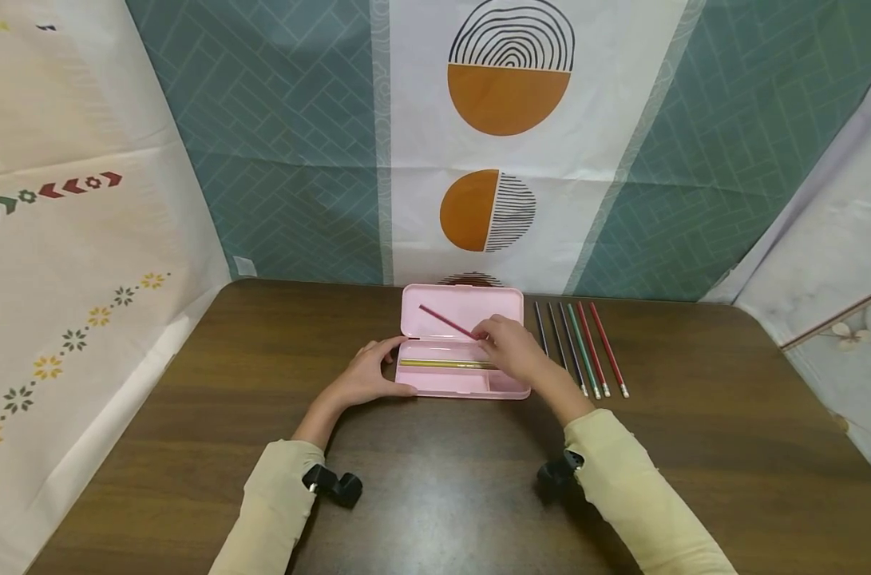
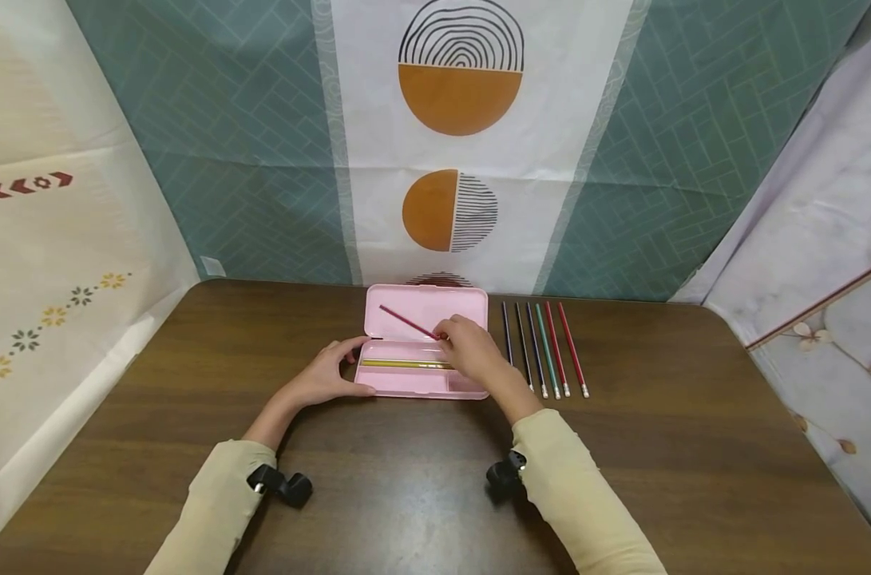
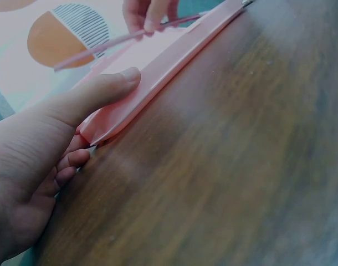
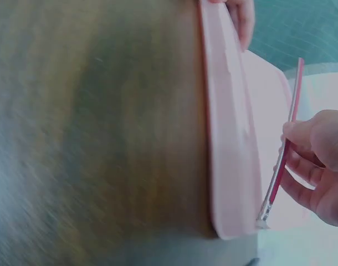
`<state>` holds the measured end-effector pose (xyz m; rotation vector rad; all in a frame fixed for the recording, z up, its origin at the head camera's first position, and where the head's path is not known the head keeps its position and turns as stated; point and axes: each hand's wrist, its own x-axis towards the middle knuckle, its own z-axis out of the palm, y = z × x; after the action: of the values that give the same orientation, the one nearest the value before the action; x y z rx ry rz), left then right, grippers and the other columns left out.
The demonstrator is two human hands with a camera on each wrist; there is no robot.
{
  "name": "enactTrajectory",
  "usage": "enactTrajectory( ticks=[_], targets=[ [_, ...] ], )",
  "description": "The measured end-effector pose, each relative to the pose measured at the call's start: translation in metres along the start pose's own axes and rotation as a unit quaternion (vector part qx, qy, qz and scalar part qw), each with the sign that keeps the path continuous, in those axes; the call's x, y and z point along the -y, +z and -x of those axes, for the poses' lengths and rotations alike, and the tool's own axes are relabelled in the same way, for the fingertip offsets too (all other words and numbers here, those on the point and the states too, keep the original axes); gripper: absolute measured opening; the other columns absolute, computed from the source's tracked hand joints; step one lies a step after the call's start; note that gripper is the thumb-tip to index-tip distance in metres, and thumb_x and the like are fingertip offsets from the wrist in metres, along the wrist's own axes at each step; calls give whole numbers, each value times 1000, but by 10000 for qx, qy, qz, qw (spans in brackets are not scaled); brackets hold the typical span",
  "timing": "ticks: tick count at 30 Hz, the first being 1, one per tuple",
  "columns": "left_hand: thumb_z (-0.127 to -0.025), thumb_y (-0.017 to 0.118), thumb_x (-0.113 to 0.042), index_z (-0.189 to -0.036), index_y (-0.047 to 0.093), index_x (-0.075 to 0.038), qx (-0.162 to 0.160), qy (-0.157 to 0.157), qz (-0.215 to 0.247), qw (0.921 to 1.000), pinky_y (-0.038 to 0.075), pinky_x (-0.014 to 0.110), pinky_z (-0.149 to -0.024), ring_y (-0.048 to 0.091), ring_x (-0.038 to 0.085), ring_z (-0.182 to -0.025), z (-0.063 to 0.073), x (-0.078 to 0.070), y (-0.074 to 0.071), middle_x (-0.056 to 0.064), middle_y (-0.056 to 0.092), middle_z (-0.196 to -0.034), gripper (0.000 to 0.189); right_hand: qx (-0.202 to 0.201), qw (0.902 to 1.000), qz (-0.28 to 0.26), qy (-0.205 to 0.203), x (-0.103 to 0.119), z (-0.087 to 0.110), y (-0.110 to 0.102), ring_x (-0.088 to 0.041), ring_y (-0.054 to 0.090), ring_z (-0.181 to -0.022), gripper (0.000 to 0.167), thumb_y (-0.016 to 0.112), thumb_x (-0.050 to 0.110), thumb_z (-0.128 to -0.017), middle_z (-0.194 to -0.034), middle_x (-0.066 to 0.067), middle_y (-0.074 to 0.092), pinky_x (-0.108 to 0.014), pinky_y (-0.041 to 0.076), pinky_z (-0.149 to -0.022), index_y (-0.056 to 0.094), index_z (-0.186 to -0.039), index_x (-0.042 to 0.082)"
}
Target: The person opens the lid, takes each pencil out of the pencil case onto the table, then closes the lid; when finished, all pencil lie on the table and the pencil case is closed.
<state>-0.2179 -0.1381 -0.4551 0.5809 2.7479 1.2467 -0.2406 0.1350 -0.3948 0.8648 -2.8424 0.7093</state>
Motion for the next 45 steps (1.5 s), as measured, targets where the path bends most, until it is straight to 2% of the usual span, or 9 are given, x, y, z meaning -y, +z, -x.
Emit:
enactTrajectory(
  ticks=[4, 10, 13, 18, 24, 27, 34, 39, 45],
  targets=[
    [-68, 87, -37, -142, 47, -7, 13, 2, -28, 10000, 35, 36, -74, 42, 22, -92, 0, 0, 0, 6, 48, -98, 90, -240, 9993, -237, 182, -7, 0, -14, -25, 61, -81, 9, 66, 1, -88, -87, -10, 64, -40, 48, -74, 69, -97, -2],
    [-68, 87, -37, -142, 46, -7, 33, -19, -12, 10000, 35, 36, -73, 42, 21, -91, 1, 1, 1, 6, 48, -98, 90, -479, 9933, -613, 859, -24, 6, -37, -28, 61, -83, 16, 65, 6, -89, -89, -14, 66, -44, 48, -76, 68, -101, -4],
    [-68, 87, -37, -143, 46, -7, 42, -19, -19, 10000, 35, 35, -73, 42, 21, -91, 1, 1, 1, 6, 48, -98, 91, -596, 9903, -683, 1057, -35, 12, -49, -31, 62, -83, 17, 64, 6, -89, -88, -15, 67, -46, 47, -78, 67, -101, -6],
    [-68, 87, -38, -143, 45, -6, 53, -29, -24, 10000, 36, 36, -73, 43, 22, -92, 2, 0, 1, 6, 49, -98, 92, -581, 9865, -650, 1385, -55, 23, -66, -34, 64, -84, 20, 63, 6, -90, -88, -17, 68, -47, 47, -76, 66, -104, -8],
    [-68, 87, -38, -143, 45, -7, 65, -32, -31, 10000, 36, 36, -73, 43, 21, -92, 1, -1, 2, 6, 49, -98, 92, -445, 9802, -541, 1855, -80, 38, -85, -28, 63, -76, 26, 62, 8, -93, -92, -20, 67, -35, 47, -64, 64, -112, -10],
    [-68, 87, -38, -143, 45, -7, 65, -40, -36, 10000, 37, 36, -74, 44, 21, -93, 1, -1, 2, 6, 49, -99, 92, -374, 9781, -458, 1997, -91, 46, -92, -27, 62, -74, 29, 61, 9, -94, -93, -22, 67, -33, 47, -63, 62, -113, -12],
    [-68, 87, -38, -143, 46, -7, 71, -26, 15, 10000, 36, 36, -74, 43, 21, -92, -1, -2, 2, 6, 49, -98, 91, -294, 9750, -264, 2185, -116, 63, -101, -26, 67, -73, 34, 61, 11, -93, -99, -26, 67, -42, 52, -70, 60, -116, -14],
    [-68, 87, -37, -143, 46, -8, 55, -10, 29, 10000, 35, 36, -74, 41, 22, -92, -2, -2, 1, 6, 48, -99, 89, -274, 9702, -322, 2386, -134, 77, -102, -29, 68, -73, 36, 61, 12, -94, -99, -28, 66, -40, 53, -67, 58, -116, -16],
    [-68, 87, -37, -142, 47, -8, 25, 0, -1, 10000, 34, 36, -74, 41, 22, -93, 1, -2, 0, 6, 47, -99, 89, -258, 9666, -439, 2511, -151, 96, -93, -27, 68, -66, 35, 61, 10, -94, -95, -30, 66, -36, 53, -61, 57, -113, -19]
  ],
)
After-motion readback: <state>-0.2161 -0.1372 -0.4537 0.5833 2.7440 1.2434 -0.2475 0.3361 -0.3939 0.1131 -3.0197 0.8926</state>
